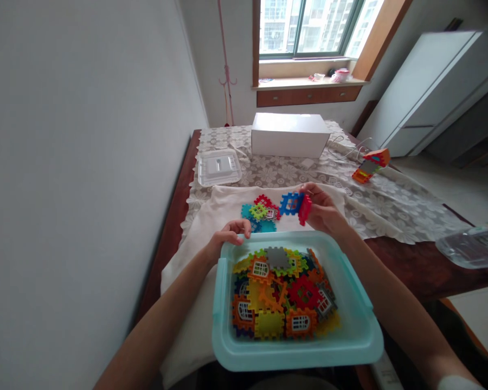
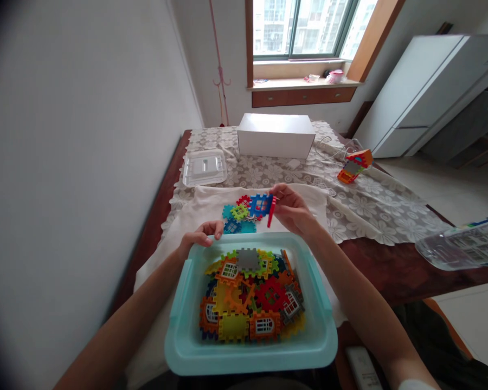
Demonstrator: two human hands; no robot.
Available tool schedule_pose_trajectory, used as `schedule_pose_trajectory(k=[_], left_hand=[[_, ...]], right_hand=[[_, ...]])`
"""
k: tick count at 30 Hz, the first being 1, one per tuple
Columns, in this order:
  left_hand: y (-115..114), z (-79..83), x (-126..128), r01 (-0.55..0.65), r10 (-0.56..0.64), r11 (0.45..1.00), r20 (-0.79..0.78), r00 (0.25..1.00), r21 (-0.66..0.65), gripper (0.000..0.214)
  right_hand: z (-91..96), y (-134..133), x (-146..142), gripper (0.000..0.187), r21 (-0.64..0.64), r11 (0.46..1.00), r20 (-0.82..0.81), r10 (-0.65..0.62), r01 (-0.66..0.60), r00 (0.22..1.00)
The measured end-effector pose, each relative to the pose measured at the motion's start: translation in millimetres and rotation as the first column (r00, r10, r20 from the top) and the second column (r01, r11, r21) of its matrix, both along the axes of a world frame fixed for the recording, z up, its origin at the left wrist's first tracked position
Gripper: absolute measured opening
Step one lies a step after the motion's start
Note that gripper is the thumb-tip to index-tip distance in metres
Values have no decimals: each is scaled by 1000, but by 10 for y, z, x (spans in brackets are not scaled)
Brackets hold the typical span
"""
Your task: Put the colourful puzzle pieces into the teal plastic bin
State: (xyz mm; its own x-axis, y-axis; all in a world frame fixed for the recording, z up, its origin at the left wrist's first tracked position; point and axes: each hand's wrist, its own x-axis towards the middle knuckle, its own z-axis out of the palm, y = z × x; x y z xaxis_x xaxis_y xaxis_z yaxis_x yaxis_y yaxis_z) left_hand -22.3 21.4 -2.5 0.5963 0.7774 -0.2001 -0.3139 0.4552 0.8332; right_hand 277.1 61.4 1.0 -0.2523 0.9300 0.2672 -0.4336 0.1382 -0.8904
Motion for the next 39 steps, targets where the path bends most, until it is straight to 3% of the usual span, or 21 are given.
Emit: schedule_pose_trajectory(k=[3, 5, 7, 9, 10, 11, 13, 15, 17, 22, 26, 29, 34, 39], left_hand=[[0, 7, 1, 0, 0, 1000, 7, 1000, 10, 23], [1, 5, 1, -1, 1, 1000, 8, 1000, 9, 23], [3, -3, -1, -1, 1, 1000, 8, 1000, 5, 23], [7, -16, -5, -7, 7, 1000, 6, 1000, 4, 23], [10, -24, -7, -11, 11, 1000, 4, 1000, 5, 23], [12, -33, -9, -12, 12, 1000, 2, 1000, 7, 23], [18, -48, -13, -7, 7, 1000, -1, 1000, 10, 23], [21, -58, -14, -2, 2, 1000, -1, 1000, 11, 23], [22, -58, -12, -5, 5, 1000, 0, 1000, 11, 23], [14, -26, 4, -11, 11, 1000, 0, 1000, 15, 23], [5, -1, 13, -6, 6, 1000, 4, 1000, 17, 21], [5, -7, 16, -11, 10, 1000, 12, 1000, 28, 21], [23, -33, 18, -5, 4, 1000, 22, 1000, 19, 21], [43, -29, 26, 14, -15, 1000, 33, 999, 11, 20]], right_hand=[[92, -102, 34, 41, 55, 955, 130, 281, -290, 951], [57, -87, 18, 44, 87, 913, 187, 378, -399, 907], [-48, -13, -21, 41, 101, 940, 167, 306, -325, 937], [-207, 89, -68, 36, 105, 989, 209, 78, -102, 975], [-298, 138, -90, 35, 136, 991, 300, -52, 12, 953], [-393, 181, -109, 34, 201, 976, 434, -170, 89, 885], [-576, 243, -138, 40, 380, 917, 664, -362, 122, 654], [-722, 273, -155, 51, 488, 872, 773, -455, 43, 443], [-810, 291, -158, 49, 519, 854, 809, -478, -34, 342], [-806, 351, -81, 23, 538, 842, 795, -491, -39, 356], [-707, 368, 22, 22, 566, 824, 781, -536, -2, 322], [-663, 357, 68, 23, 542, 840, 808, -511, -30, 294], [-695, 339, 58, 24, 487, 862, 862, -450, -138, 232], [-734, 337, 62, 23, 525, 836, 849, -500, -159, 172]])
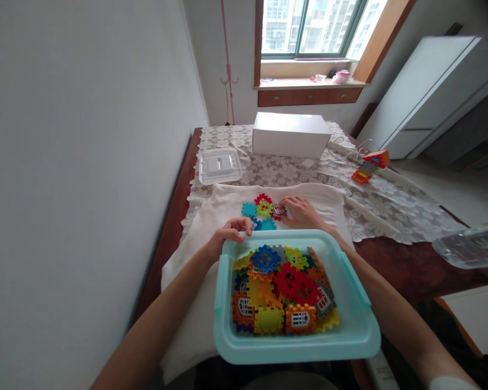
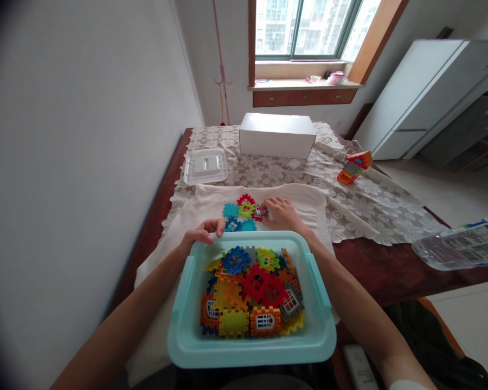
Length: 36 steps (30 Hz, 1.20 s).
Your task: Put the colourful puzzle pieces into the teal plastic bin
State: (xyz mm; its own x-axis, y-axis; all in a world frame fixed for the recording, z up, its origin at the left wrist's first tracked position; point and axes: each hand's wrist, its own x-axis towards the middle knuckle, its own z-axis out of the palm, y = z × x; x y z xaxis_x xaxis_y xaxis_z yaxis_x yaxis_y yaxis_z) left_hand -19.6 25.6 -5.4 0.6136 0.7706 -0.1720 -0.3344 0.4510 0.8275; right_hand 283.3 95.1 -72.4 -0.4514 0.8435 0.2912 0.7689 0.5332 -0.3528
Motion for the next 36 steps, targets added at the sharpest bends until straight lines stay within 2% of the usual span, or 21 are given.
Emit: schedule_pose_trajectory(k=[6, 15, 18, 20, 26, 32, 36], left_hand=[[-11, 7, 8, -15, 15, 1000, 5, 1000, -8, 21], [-20, -6, -5, -12, 12, 1000, 1, 1000, -15, 21], [-13, -6, -3, -9, 9, 1000, 2, 1000, -14, 21], [-5, -6, 1, -5, 5, 1000, 5, 1000, -9, 21], [2, -26, 0, -3, 3, 1000, 14, 1000, 4, 21], [-26, -2, -2, -14, 14, 1000, 5, 1000, -7, 21], [-30, 18, 6, -28, 28, 1000, 6, 1000, 4, 20]], right_hand=[[-5, 20, 20, 26, -10, 1000, -7, 19, -19, 1000], [48, -3, 0, 31, 6, 997, -120, -77, 78, 990], [20, -13, -37, 40, -15, 999, -72, -41, 40, 997], [13, -23, -67, 40, -18, 999, -48, -27, 26, 998], [91, -32, -32, 34, 6, 991, -44, -135, 135, 990], [81, 9, 44, 48, -44, 989, -69, -144, 142, 987], [69, 3, -7, 47, -67, 982, -49, -179, 175, 983]])
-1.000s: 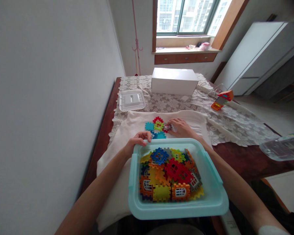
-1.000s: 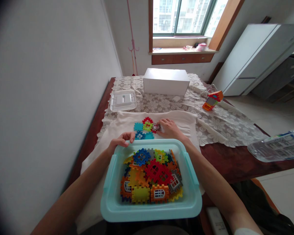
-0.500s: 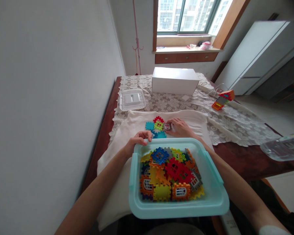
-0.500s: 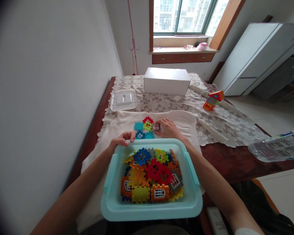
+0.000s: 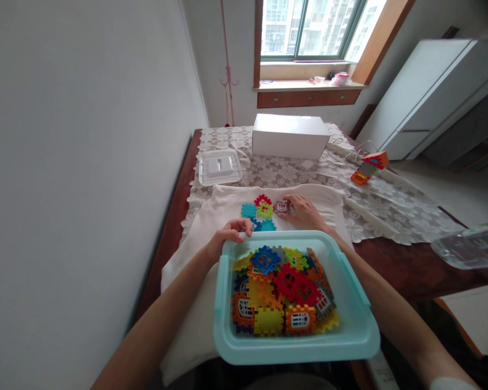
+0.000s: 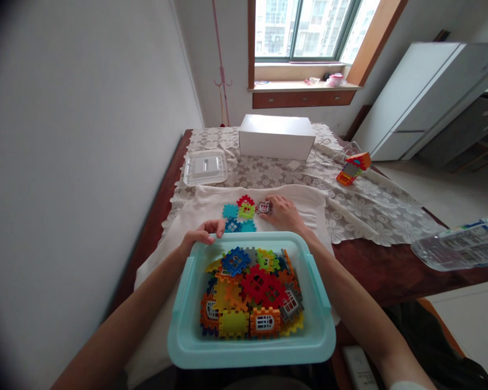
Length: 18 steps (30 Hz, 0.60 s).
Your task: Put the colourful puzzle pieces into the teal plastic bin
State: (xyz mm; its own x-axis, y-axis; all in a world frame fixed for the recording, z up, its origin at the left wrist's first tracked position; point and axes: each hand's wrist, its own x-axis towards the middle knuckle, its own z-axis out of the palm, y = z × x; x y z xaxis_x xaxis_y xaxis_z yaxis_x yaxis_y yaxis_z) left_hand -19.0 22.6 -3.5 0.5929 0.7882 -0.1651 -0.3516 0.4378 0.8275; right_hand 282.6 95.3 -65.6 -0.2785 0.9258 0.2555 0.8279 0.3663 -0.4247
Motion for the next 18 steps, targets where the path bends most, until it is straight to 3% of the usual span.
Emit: schedule_pose_trajectory(k=[8, 18], left_hand=[[17, -23, -1, 9, -9, 1000, -2, 1000, -9, 21], [28, -54, -11, 11, -11, 1000, -3, 1000, -7, 21]], right_hand=[[64, 52, 207, 50, -21, 998, 130, -63, 66, 990], [13, 45, 137, 46, 33, 988, 79, -151, 149, 985]])
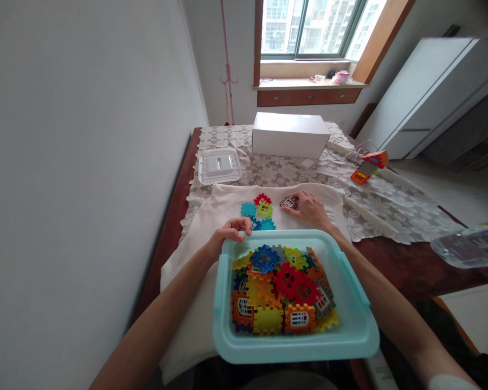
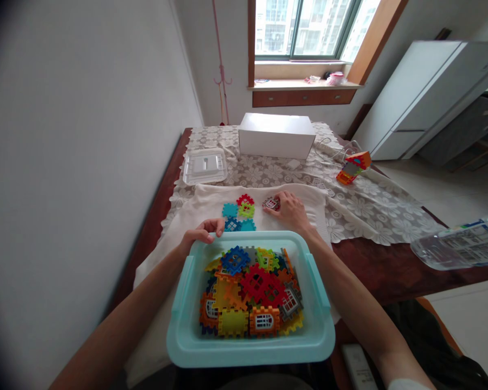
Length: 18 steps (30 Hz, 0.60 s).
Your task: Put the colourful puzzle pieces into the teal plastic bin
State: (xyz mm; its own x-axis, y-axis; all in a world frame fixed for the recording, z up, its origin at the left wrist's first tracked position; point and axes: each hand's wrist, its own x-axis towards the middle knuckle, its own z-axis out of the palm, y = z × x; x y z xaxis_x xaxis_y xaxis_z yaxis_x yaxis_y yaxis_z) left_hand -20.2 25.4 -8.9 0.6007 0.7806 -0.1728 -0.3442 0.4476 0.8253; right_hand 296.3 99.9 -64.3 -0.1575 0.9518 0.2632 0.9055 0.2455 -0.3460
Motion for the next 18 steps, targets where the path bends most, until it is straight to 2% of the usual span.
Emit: schedule_pose_trajectory(k=[6, 10, 14, 18], left_hand=[[7, 13, 11, 11, -12, 1000, 8, 1000, 21, 21], [-1, 31, 16, 10, -10, 1000, 5, 1000, 15, 21], [-19, 40, 16, 2, -2, 1000, 1, 1000, 7, 21], [-21, 43, 19, -2, 2, 1000, 5, 1000, 1, 21]], right_hand=[[-53, -21, -25, 43, 84, 996, 74, -43, 37, 996], [-39, 4, 27, 43, 64, 997, 75, -37, 32, 997], [31, 31, 96, 47, -19, 998, 64, 56, -55, 996], [59, 36, 103, 44, -44, 983, 32, 179, -178, 983]])
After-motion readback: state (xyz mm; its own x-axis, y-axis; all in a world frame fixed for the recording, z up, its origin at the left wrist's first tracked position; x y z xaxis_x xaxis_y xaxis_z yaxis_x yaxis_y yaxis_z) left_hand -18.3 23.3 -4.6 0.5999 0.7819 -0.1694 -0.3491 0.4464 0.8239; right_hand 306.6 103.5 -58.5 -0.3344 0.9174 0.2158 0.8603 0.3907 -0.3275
